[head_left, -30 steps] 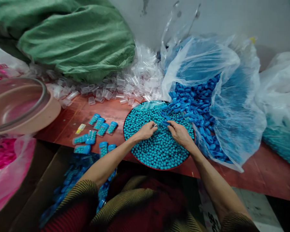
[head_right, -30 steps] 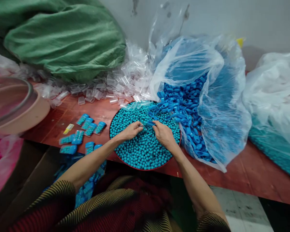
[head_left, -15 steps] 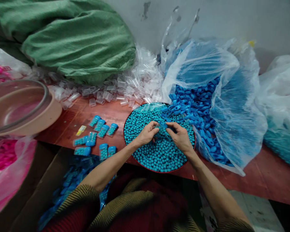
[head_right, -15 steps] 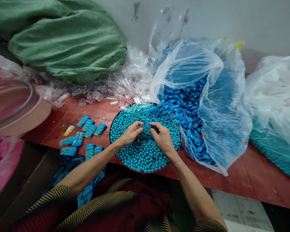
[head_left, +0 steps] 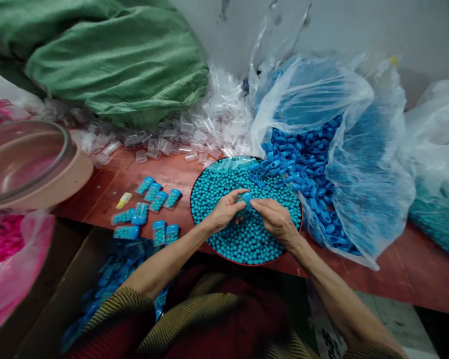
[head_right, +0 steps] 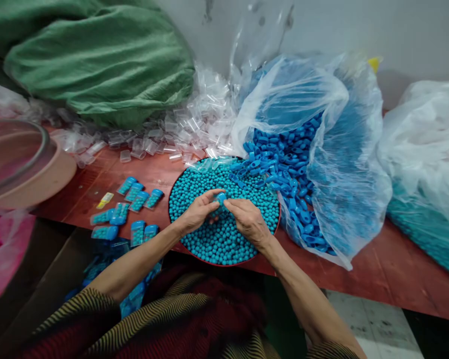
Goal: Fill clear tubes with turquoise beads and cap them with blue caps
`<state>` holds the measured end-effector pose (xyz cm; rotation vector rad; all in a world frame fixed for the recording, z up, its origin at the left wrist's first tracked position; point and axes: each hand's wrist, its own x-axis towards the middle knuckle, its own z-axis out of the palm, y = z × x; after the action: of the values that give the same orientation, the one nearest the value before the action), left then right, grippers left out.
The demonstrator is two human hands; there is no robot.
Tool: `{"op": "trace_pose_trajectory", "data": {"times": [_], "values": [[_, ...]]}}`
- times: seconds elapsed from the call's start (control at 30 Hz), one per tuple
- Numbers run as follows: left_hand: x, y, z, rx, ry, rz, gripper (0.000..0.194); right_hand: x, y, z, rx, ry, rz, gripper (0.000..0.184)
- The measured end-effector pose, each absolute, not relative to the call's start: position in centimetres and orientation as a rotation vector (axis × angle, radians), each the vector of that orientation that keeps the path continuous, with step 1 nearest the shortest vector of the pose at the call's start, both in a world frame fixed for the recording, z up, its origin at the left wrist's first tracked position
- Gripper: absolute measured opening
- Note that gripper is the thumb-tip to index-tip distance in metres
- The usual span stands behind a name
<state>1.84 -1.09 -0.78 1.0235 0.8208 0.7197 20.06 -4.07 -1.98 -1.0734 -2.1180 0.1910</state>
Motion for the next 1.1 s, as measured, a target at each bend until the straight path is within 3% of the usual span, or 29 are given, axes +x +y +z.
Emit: {"op": "trace_pose_trajectory", "data": {"times": [0.2,0.47,0.8,1.0,1.1], "values": [[1.9,-1.2,-0.7,1.188,0.838,0.74,0.046,19.6,-4.4,-0.9,-1.242,-1.948,0.469,0.033],[1.6,-1.6,-1.1,1.317,0.929,0.694,0.05,19.3,-4.0,-1.4,-1.281,-1.781,0.717,0.024],[2.0,-2.2,-1.7,1.349,1.061,0.854,0.032,18.0,-4.7,-1.6,-1.25,-1.833,0.59,0.025],[0.4,-1.6,-0.9,1.22,0.877,0.646,0.039,19.9,-3.2,-0.2,-1.145,-1.6,1.278,0.033],[0.0,-1.8,-0.5,1.249,0.852,0.624,0.037,19.5,-2.7,-0.3,-1.183,-1.264,1.331,0.039]]}}
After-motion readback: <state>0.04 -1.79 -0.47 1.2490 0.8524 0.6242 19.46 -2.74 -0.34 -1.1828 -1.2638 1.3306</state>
